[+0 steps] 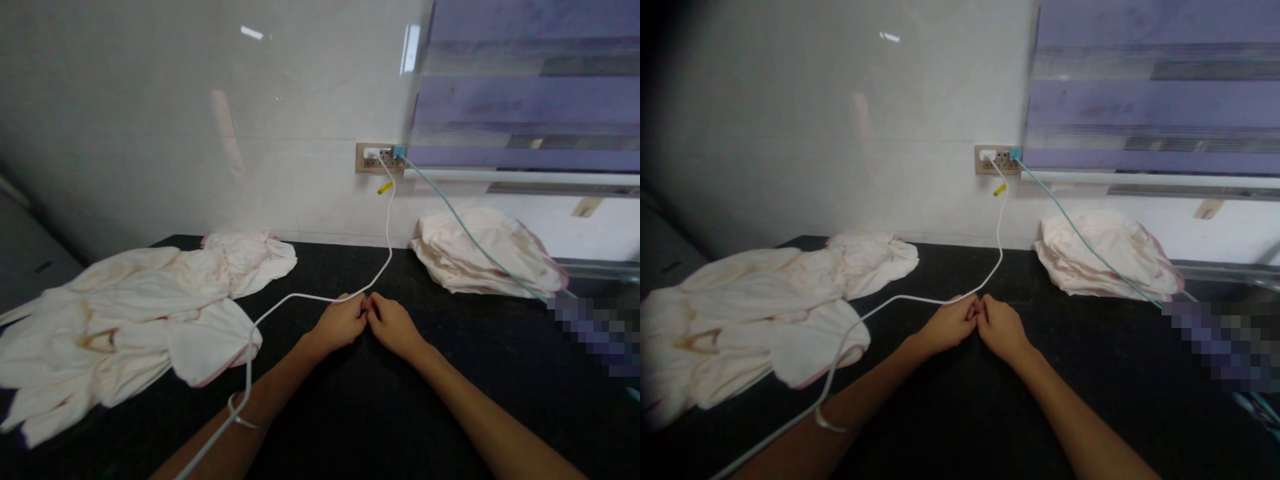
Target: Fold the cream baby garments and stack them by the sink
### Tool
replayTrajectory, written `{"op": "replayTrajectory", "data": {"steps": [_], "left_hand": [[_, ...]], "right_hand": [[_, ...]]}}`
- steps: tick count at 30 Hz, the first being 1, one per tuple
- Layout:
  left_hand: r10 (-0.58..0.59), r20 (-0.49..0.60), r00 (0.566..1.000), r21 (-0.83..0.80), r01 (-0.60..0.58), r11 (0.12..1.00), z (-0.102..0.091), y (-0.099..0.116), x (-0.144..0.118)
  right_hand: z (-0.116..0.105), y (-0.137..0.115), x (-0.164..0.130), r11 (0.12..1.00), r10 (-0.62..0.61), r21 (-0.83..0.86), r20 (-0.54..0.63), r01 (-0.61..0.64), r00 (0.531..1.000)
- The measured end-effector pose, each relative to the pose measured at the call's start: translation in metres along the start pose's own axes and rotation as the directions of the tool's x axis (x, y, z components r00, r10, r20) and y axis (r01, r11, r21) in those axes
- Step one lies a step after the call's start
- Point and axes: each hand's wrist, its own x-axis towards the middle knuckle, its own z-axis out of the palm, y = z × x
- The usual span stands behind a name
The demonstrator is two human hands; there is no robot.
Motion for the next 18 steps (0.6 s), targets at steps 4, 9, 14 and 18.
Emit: {"op": "replayTrajectory", "data": {"steps": [4,9,14,18], "left_hand": [[0.011,0.004,1.0,0.023,-0.012,1.0,-0.001,0.0018,0.0],[0.002,0.011,1.0,0.017,-0.002,1.0,0.002,-0.0009,0.0007],[0.017,-0.009,1.0,0.023,-0.017,1.0,0.0052,-0.0043,0.0004],[0.006,0.007,1.0,0.032,-0.006,0.999,0.0019,-0.0005,-0.0006]], "right_hand": [[0.0,-0.0013,0.0003,1.0,0.001,-0.007,0.02,-0.001,1.0],[-0.0002,-0.0015,0.0008,1.0,0.022,0.006,0.033,-0.022,0.999],[0.0008,-0.0008,0.0011,1.0,0.02,0.013,0.039,-0.021,0.999],[0.0047,0.0023,0.0022,1.0,0.014,0.006,0.025,-0.014,1.0]]}}
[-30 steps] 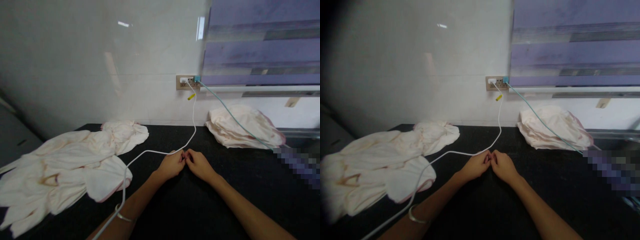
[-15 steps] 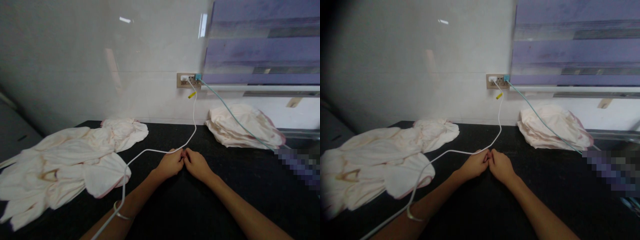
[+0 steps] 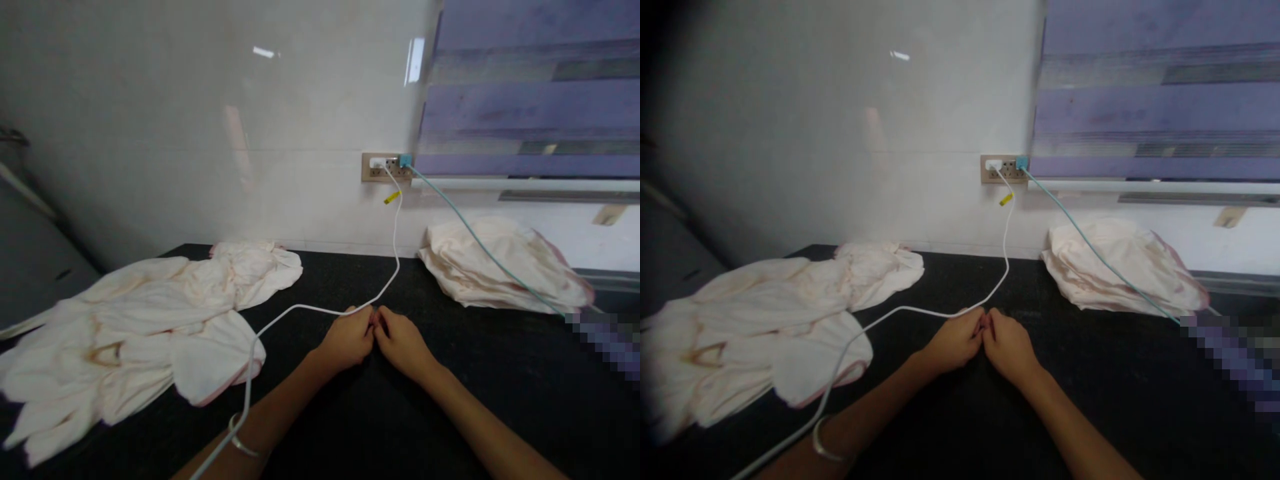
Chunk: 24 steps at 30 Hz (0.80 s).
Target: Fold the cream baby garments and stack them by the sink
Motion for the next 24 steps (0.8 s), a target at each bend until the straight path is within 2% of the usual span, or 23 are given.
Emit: {"op": "replayTrajectory", "data": {"steps": [11,18,24], "left_hand": [[0.016,0.028,0.999,0.065,-0.017,0.998,-0.0038,0.0035,0.0],[0.003,0.041,0.999,0.042,-0.004,0.999,-0.0055,0.0042,-0.0015],[0.006,0.023,1.0,0.06,-0.007,0.998,-0.0044,0.0052,-0.0005]], "right_hand": [[0.002,0.0005,-0.0016,0.999,0.003,0.033,0.0,-0.003,1.0],[0.0038,0.0039,0.0007,0.998,-0.007,0.057,0.018,0.006,1.0],[0.0032,0.0003,-0.0002,1.0,0.016,0.01,0.016,-0.017,1.0]]}}
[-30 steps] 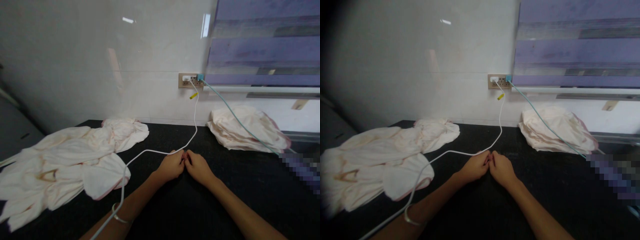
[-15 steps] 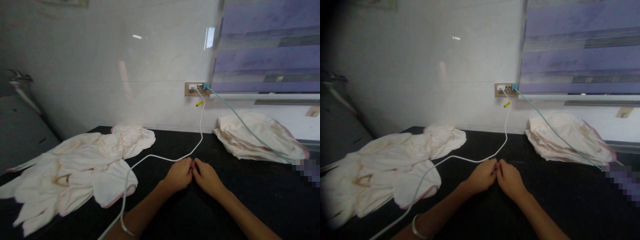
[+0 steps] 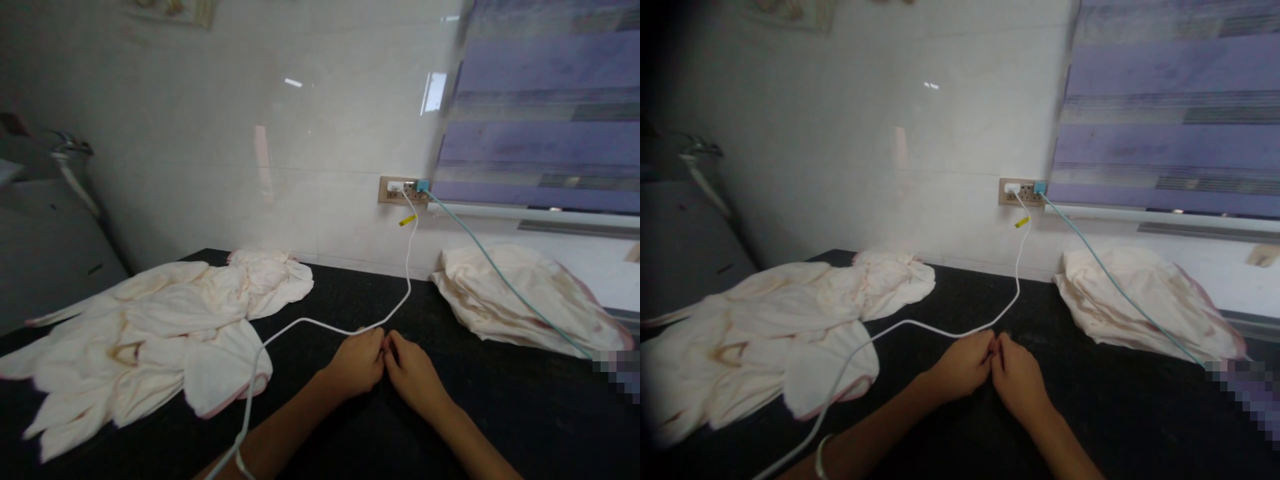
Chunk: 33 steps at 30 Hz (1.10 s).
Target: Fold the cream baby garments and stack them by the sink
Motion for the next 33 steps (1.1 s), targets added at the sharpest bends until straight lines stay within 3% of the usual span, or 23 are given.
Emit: {"op": "replayTrajectory", "data": {"steps": [16,20,24,33], "left_hand": [[0.023,0.0,1.0,0.013,-0.023,1.0,-0.001,0.001,0.001],[0.046,-0.023,0.999,-0.053,-0.047,0.998,-0.001,-0.004,0.001],[0.045,0.035,0.998,-0.133,-0.04,0.99,-0.003,-0.01,0.001],[0.008,0.018,1.0,-0.135,-0.005,0.991,0.0,-0.009,0.003]], "right_hand": [[-0.003,-0.009,-0.002,0.997,0.022,-0.069,-0.003,-0.022,1.0],[-0.004,-0.007,-0.001,0.999,0.014,-0.047,0.007,-0.014,1.0],[-0.005,-0.003,0.0,1.0,-0.001,-0.031,0.01,0.001,1.0],[-0.003,0.0,0.001,0.999,0.001,-0.033,-0.006,-0.001,1.0]]}}
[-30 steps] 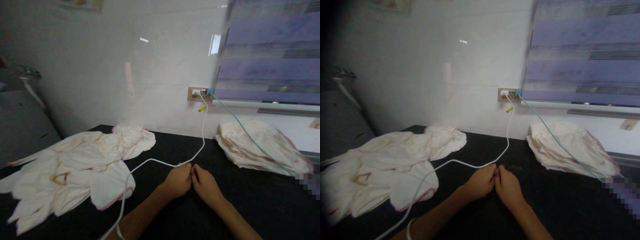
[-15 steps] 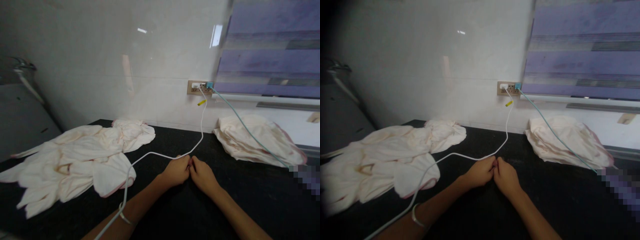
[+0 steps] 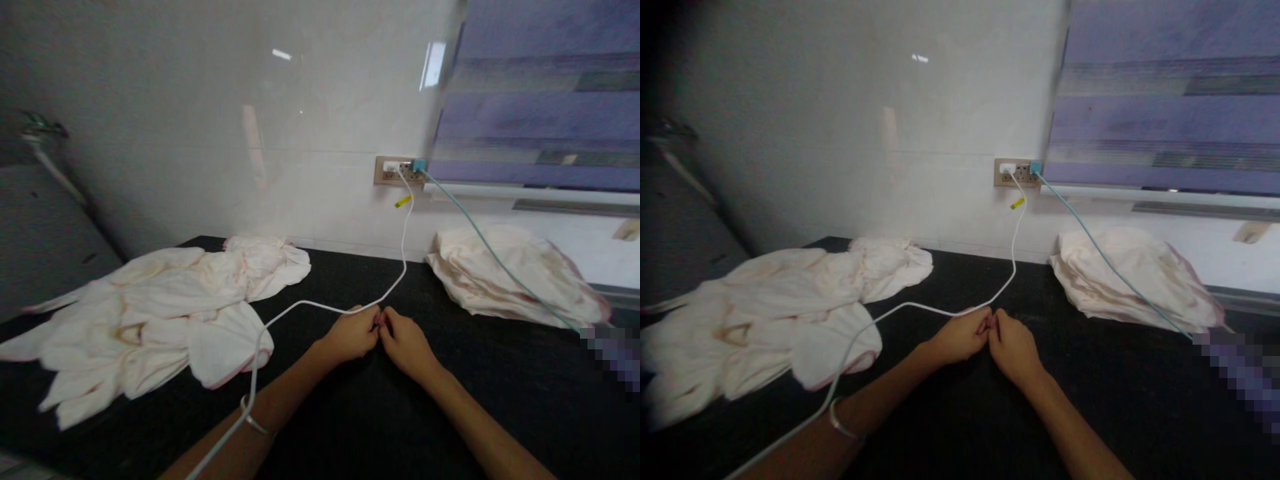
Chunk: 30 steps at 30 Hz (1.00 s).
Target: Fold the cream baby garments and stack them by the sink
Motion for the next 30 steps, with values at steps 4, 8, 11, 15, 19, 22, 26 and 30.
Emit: {"op": "replayTrajectory", "data": {"steps": [4,8,11,15,19,22,26,30], "left_hand": [[-0.017,-0.013,1.0,-0.023,0.017,1.0,0.0015,-0.0019,0.001],[-0.02,-0.003,1.0,-0.042,0.02,0.999,0.0024,-0.0042,0.0012],[-0.016,-0.008,1.0,-0.062,0.015,0.998,0.0035,-0.0055,0.0016],[0.014,-0.01,1.0,-0.05,-0.014,0.999,0.005,-0.0062,0.002],[0.021,-0.026,0.999,0.008,-0.021,1.0,0.0054,-0.005,0.0019],[0.011,-0.022,1.0,0.009,-0.011,1.0,0.0047,-0.0033,0.0016],[-0.01,-0.004,1.0,0.018,0.01,1.0,0.0035,-0.0013,0.0014],[-0.011,-0.004,1.0,0.043,0.011,0.999,0.0037,-0.0005,0.0018]], "right_hand": [[-0.0004,-0.0022,-0.0016,1.0,0.006,-0.002,-0.005,-0.006,1.0],[-0.0006,-0.0021,-0.0005,1.0,0.011,-0.009,-0.004,-0.011,1.0],[-0.0002,-0.0008,0.0002,1.0,0.012,-0.002,-0.004,-0.012,1.0],[-0.0003,-0.001,-0.0007,1.0,0.006,0.004,-0.009,-0.006,1.0],[-0.0017,-0.0025,-0.0013,1.0,-0.003,0.0,-0.006,0.003,1.0],[-0.0025,-0.003,-0.0011,1.0,-0.006,-0.01,-0.008,0.006,1.0],[-0.0021,-0.0029,-0.0011,1.0,-0.005,-0.027,-0.003,0.004,1.0],[-0.0014,-0.0032,-0.0015,0.999,0.006,-0.054,0.002,-0.006,1.0]]}}
